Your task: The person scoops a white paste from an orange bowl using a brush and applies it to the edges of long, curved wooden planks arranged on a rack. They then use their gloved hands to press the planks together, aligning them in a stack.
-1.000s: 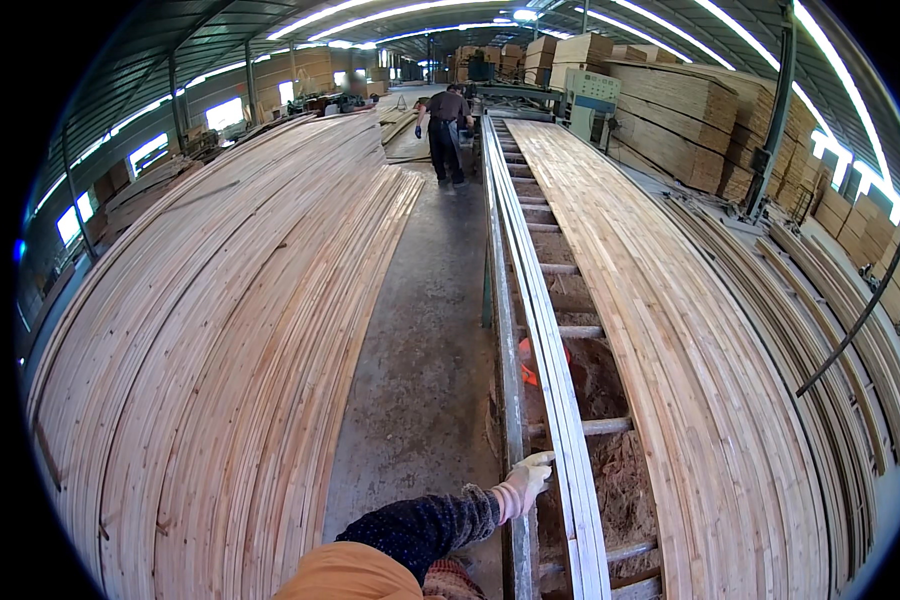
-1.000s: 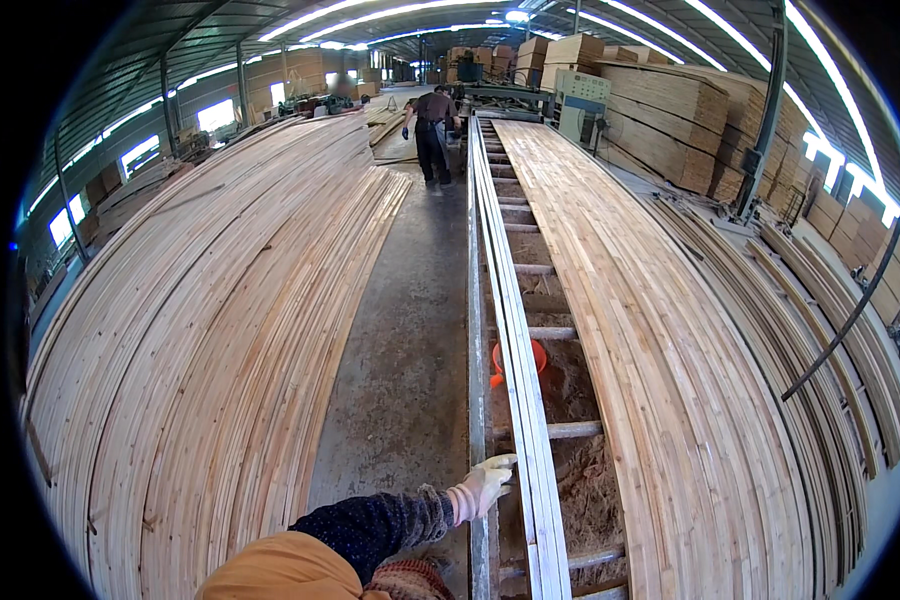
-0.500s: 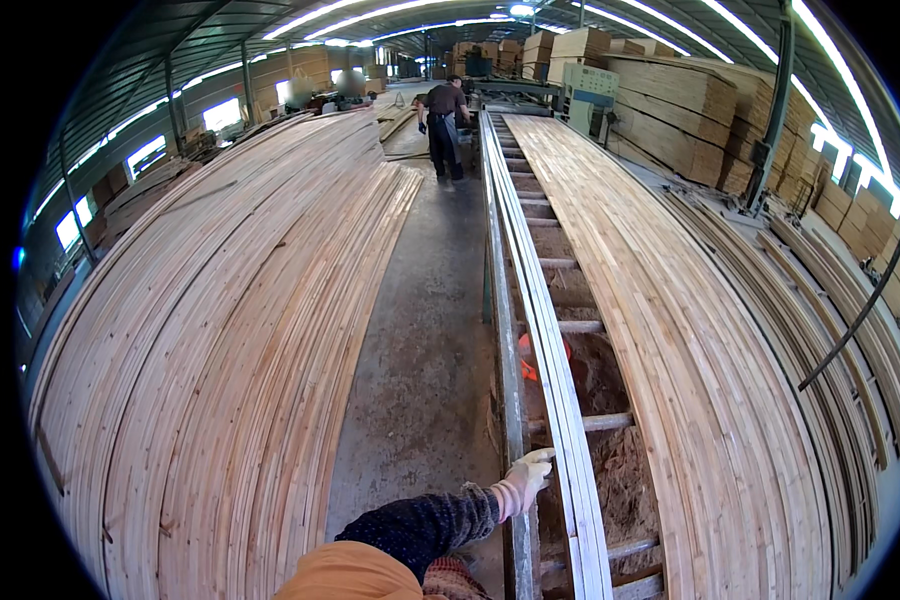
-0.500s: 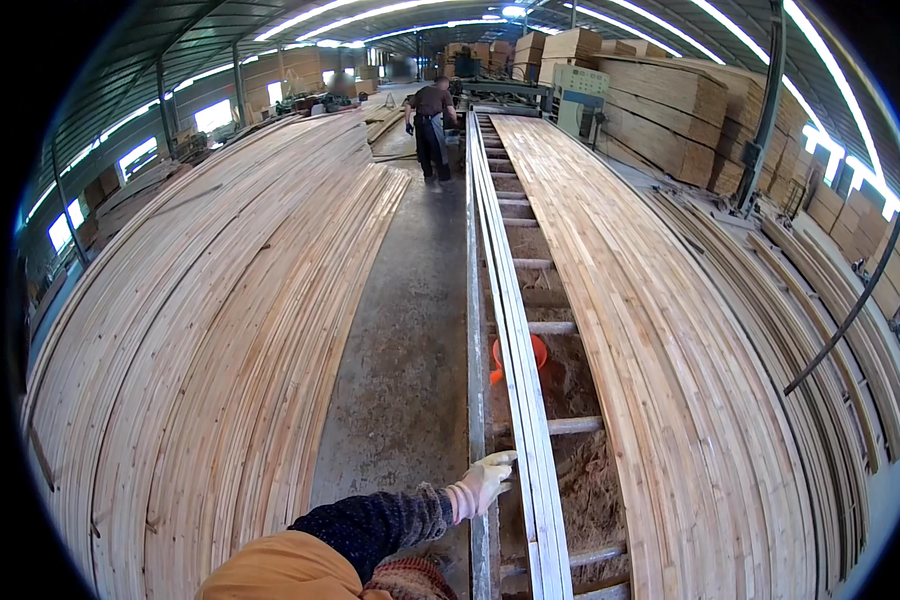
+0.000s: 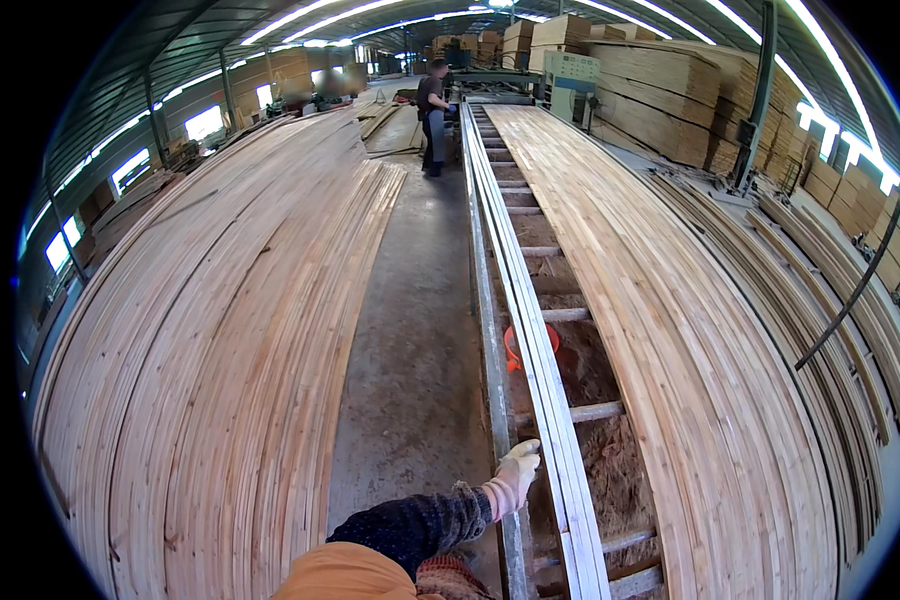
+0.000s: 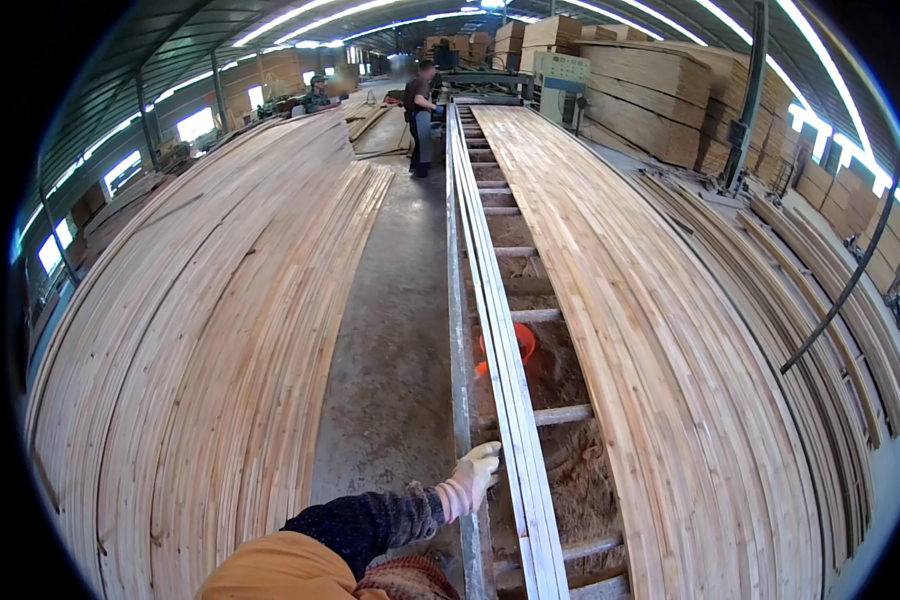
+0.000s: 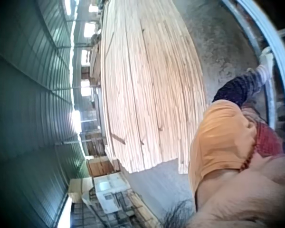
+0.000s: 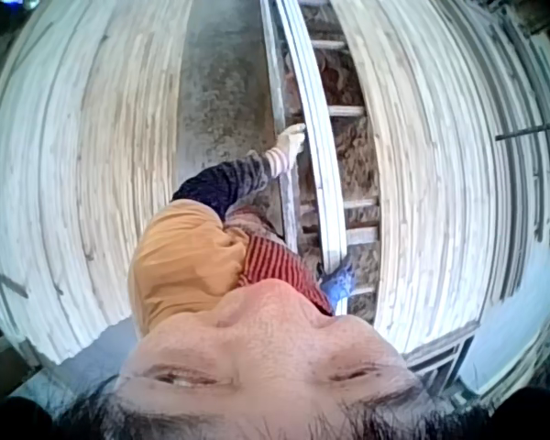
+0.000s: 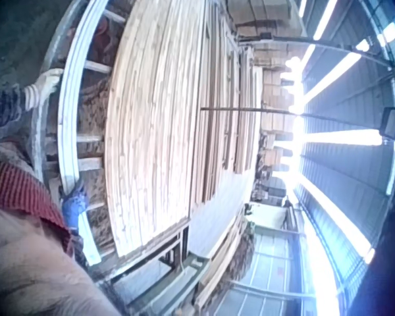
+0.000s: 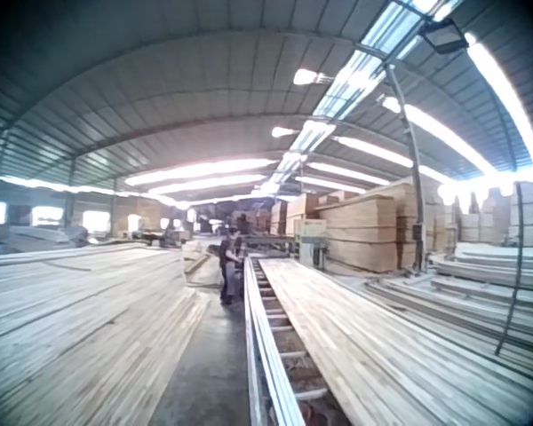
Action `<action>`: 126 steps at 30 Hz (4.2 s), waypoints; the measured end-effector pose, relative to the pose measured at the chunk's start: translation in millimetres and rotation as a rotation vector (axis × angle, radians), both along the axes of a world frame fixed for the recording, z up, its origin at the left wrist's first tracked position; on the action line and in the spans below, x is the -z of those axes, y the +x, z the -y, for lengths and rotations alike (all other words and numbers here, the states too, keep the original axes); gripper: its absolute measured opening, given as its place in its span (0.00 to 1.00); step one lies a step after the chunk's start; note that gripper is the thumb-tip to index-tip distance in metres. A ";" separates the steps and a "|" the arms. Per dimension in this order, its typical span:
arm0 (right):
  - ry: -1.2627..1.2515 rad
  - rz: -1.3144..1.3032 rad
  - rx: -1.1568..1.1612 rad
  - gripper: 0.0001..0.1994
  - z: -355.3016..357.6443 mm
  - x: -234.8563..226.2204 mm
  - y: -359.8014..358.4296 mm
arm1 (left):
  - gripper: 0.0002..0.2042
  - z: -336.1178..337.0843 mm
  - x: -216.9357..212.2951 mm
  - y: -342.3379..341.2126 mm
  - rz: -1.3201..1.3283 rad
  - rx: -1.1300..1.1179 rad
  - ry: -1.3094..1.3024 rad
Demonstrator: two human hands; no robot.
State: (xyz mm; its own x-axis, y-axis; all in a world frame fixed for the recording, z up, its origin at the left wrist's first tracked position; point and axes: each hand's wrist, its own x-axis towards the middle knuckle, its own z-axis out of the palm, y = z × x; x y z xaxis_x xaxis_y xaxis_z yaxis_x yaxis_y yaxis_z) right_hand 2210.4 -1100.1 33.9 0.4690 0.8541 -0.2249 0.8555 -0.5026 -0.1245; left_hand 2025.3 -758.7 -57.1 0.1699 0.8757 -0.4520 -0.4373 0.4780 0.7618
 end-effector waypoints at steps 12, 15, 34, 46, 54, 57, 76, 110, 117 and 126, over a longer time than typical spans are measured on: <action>-0.014 -0.060 0.054 0.49 0.8 7.4 9.9 | 0.17 -25.6 -5.8 21.9 0.172 -0.051 -0.243; -0.006 -0.035 0.035 0.48 0.3 9.8 12.0 | 0.17 -24.8 -22.1 25.8 0.325 -0.028 -0.294; 0.011 0.106 0.070 0.46 83.0 -8.8 86.4 | 0.17 12.4 23.3 67.4 0.160 0.117 -0.253; 0.107 0.139 -0.005 0.37 61.2 -42.8 76.7 | 0.20 -9.3 -1.1 89.0 0.238 0.222 -0.375; 0.454 -0.020 -0.094 0.21 29.3 -26.9 66.2 | 0.19 4.1 -1.9 26.1 0.111 0.187 -0.249; 0.402 0.138 -0.030 0.22 20.3 -7.2 68.4 | 0.19 3.2 26.2 20.4 -0.051 0.152 -0.209; 0.379 0.343 -0.041 0.29 27.6 40.6 90.8 | 0.16 -0.9 34.7 25.2 -0.206 0.158 -0.211; 0.157 0.150 0.124 0.46 -13.2 49.8 107.2 | 0.18 -8.9 24.4 61.0 -0.326 0.146 -0.253; 0.295 0.117 0.087 0.50 -2.4 62.2 48.0 | 0.22 -17.5 60.3 82.8 -0.376 -0.007 -0.227; 0.265 0.193 0.123 0.52 3.0 65.7 37.7 | 0.21 -14.8 51.1 118.0 -0.216 0.061 -0.136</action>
